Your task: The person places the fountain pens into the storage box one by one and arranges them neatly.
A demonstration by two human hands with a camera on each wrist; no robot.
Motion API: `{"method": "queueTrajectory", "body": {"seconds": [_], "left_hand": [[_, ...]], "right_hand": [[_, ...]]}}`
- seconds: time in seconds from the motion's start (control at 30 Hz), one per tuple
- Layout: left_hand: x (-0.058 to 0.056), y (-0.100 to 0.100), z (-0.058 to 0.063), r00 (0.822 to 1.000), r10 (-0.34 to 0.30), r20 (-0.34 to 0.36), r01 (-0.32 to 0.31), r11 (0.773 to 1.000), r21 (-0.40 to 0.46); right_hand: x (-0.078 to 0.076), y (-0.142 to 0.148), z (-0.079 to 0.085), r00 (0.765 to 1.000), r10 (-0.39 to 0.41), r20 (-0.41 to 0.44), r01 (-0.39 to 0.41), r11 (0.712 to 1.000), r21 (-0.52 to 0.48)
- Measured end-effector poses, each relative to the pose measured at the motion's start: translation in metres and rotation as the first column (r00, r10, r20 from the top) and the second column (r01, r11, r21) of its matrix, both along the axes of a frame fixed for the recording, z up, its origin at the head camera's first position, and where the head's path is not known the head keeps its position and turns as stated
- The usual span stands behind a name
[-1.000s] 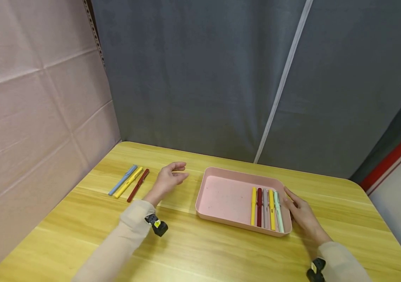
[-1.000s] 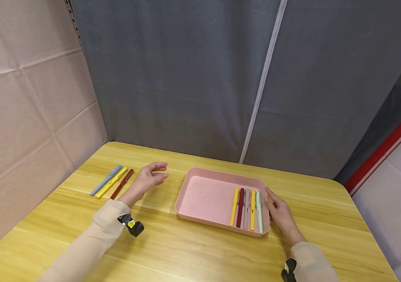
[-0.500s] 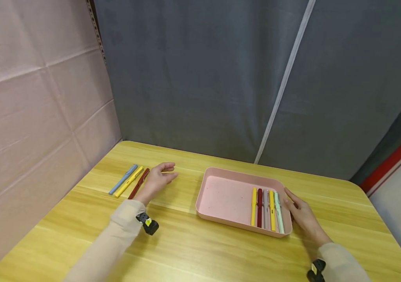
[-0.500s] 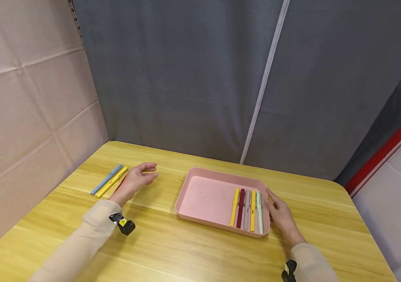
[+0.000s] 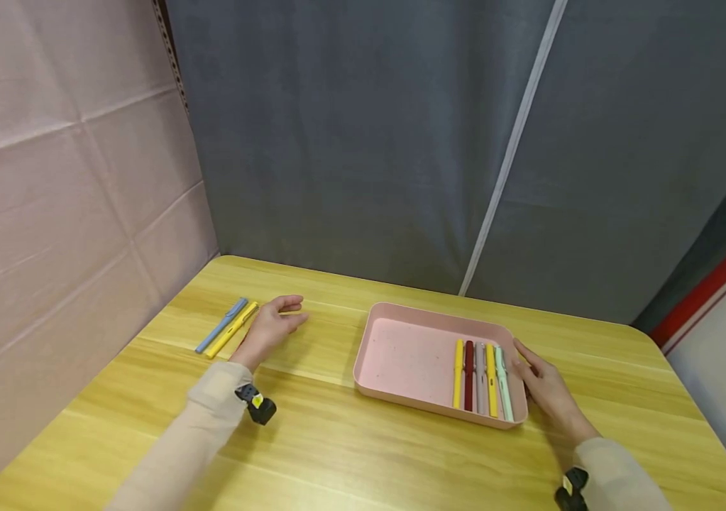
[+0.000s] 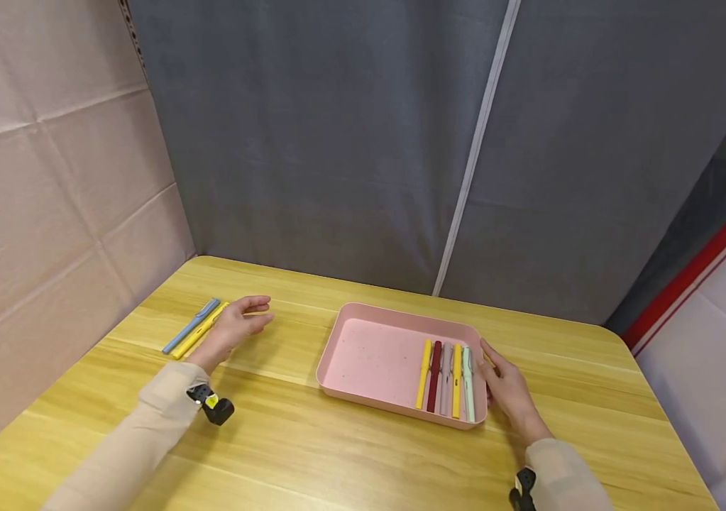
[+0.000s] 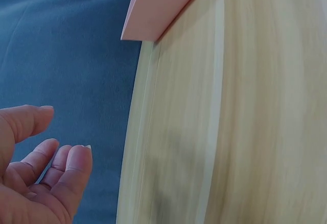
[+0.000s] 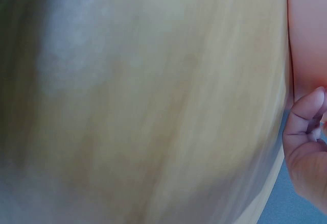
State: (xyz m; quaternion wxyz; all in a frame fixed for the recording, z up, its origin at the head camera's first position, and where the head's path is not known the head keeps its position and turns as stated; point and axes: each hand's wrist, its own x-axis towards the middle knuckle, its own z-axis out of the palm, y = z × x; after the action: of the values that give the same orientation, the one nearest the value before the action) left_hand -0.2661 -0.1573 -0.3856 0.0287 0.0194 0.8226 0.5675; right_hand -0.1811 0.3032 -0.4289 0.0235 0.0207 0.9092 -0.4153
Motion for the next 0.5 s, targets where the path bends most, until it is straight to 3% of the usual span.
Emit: {"method": "queueTrajectory", "body": {"seconds": [0.5], "left_hand": [[-0.003, -0.026, 0.001, 0.998, 0.039, -0.047, -0.042, 0.996, -0.076]], "right_hand": [[-0.001, -0.001, 0.0, 1.0, -0.014, 0.005, 0.014, 1.0, 0.024]]}}
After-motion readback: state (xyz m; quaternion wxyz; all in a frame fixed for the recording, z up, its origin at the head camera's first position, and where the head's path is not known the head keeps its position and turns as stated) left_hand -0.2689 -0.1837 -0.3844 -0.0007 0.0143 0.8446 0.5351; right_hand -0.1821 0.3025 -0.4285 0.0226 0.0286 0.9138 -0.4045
